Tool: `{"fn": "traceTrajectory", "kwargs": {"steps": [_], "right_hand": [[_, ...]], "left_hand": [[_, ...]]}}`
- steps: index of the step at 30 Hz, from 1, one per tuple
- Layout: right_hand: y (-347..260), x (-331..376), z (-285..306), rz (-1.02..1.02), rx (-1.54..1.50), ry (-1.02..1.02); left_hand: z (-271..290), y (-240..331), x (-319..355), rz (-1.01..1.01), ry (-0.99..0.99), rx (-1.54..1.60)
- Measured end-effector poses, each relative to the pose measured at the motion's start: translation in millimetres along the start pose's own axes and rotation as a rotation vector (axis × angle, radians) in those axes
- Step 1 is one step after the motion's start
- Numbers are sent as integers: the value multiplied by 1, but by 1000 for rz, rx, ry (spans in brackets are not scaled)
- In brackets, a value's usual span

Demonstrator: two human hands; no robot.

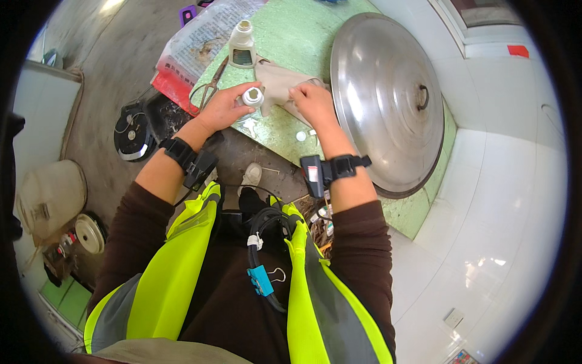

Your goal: The person assembles two white spray bottles on a cluttered countertop. They pick up a spray nozzle, attach it to a bottle, and use a small tool to tighten the nozzle. They repeat the process with a second bottle, securing the nozzle and placing the bottles on the counter.

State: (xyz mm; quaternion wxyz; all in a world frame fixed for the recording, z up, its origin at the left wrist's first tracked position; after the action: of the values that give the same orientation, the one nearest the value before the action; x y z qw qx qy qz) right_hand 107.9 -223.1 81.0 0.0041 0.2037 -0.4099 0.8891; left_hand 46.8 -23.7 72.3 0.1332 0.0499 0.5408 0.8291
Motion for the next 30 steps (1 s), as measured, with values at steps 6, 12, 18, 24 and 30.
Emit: {"fn": "traceTrajectory", "kwargs": {"steps": [6, 12, 18, 24, 30], "right_hand": [[132, 65, 1, -89, 396, -24], [172, 76, -29, -212, 340, 54], [153, 62, -49, -169, 549, 64], [157, 49, -52, -175, 589, 34], [158, 51, -49, -124, 531, 51]], "left_hand": [[2, -13, 13, 112, 22, 13], [13, -42, 35, 240, 24, -53], [7, -70, 59, 345, 77, 85], [-1, -74, 70, 372, 29, 83], [-2, -76, 71, 390, 51, 58]]}}
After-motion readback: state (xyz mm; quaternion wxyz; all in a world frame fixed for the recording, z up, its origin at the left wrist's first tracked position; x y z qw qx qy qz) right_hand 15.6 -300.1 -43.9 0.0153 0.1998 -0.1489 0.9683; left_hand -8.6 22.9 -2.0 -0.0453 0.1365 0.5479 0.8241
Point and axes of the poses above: each hand's wrist, its own x-axis away from the middle knuckle, its own z-axis out of the back of the hand, y = z × x, the point moved 8 cm from there along -x, towards the middle knuckle, and after that the axes turned 7 degrees about -x, right-handed, at the moved point
